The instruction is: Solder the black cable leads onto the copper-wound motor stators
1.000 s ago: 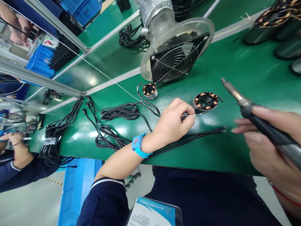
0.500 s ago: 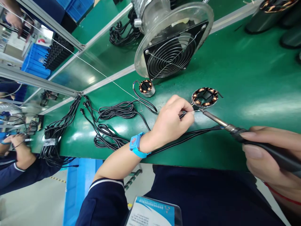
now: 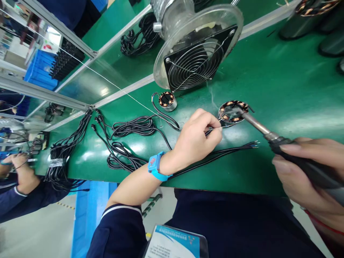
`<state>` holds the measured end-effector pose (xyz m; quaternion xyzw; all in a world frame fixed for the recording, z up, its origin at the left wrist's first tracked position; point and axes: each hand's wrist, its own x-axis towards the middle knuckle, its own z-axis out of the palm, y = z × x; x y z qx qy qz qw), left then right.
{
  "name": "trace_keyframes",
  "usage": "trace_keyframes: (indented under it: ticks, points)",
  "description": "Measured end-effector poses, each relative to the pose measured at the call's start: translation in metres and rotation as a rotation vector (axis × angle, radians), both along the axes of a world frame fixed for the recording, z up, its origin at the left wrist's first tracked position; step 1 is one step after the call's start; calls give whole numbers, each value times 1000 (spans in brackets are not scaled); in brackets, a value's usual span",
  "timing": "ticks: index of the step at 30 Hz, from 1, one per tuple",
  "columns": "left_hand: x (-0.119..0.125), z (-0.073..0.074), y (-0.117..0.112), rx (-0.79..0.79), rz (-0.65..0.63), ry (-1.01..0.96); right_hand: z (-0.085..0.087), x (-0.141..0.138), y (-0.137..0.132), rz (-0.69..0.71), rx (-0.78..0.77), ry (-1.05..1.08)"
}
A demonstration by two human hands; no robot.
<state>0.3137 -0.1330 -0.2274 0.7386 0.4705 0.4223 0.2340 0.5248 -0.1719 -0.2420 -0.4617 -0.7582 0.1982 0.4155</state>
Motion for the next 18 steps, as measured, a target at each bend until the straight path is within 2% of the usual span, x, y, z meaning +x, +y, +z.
trace_keyframes:
  ticks: [2,4,8,11,14,18]
  points:
    - [0,1,0,-3,5,8,11,-4,4,71,11,-33]
    - [0,1,0,-3,3,10,18,-6,9,50,8,-88]
    - [0,3,-1,-18,3,16,24,-8,28,44,38,-116]
    - [0,4,-1,-38,11,24,29,-11,46,99,91,-242]
    - [0,4,0,-43,10,21,29,-17,60,211,155,-304]
    - [-1,4,-1,-86,0,-6,18,-23,66,247,206,-249]
